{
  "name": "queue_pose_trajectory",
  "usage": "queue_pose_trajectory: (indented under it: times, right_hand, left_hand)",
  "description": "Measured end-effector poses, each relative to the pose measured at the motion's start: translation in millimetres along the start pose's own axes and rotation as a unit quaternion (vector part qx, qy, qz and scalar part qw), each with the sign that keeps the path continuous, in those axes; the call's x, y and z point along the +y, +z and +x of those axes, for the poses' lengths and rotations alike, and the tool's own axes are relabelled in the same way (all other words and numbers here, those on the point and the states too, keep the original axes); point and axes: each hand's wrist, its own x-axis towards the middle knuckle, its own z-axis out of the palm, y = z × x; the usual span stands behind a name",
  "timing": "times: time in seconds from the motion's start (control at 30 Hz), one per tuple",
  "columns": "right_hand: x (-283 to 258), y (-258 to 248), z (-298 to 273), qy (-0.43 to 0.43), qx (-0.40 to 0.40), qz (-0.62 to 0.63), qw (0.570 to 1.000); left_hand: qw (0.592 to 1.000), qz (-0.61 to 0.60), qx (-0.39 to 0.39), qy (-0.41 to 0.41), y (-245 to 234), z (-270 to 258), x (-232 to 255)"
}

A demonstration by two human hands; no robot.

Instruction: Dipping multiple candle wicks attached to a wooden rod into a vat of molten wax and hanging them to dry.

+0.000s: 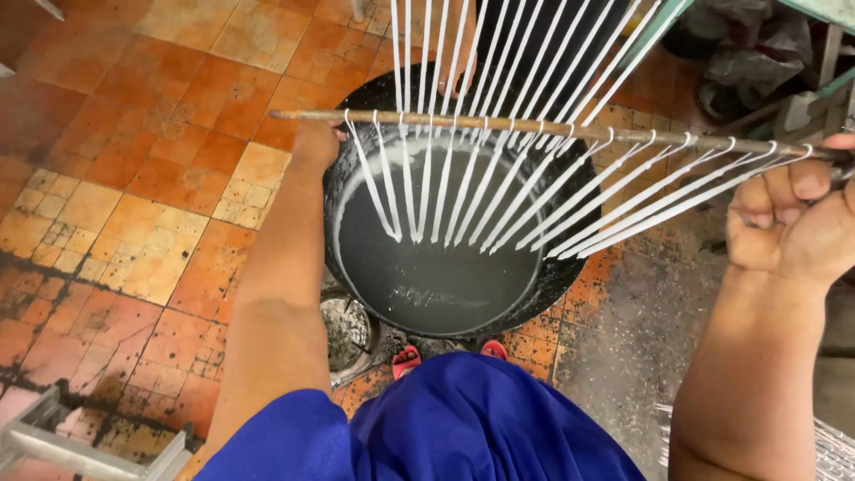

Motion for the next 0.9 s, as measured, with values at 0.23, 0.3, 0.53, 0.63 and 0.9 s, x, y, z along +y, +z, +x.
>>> queue_pose_trajectory:
  times: [0.23,0.3,0.53,0.63,0.9]
  right_hand:
    - [-0.1,33.8,-18.8,0.0,0.08,-0.001,0.997]
    - [1.7,39.8,-23.1,-0.021,0.094,-0.012,0.995]
    - [5.8,45.8,-24.9,-0.01,0.071,0.004,0.997]
    - [7.3,51.5,-24.7,-0.011,0.091,0.007,0.996]
    - [13.8,43.4,-17.9,-0.035,-0.005,0.007,0.999]
  left_hand:
    - [0.98,0.198,0.012,-0.018,-18.4,16.4,35.5]
    - [0.99,0.136,0.037,0.009,-9.2,38.4,22.0]
    - [0.991,0.131,0.027,-0.03,-8.2,59.6,17.3]
    - [0.974,0.218,0.063,-0.019,-21.7,29.2,26.7]
    - [0.994,-0.021,0.106,-0.009,-80.4,-4.6,-8.0]
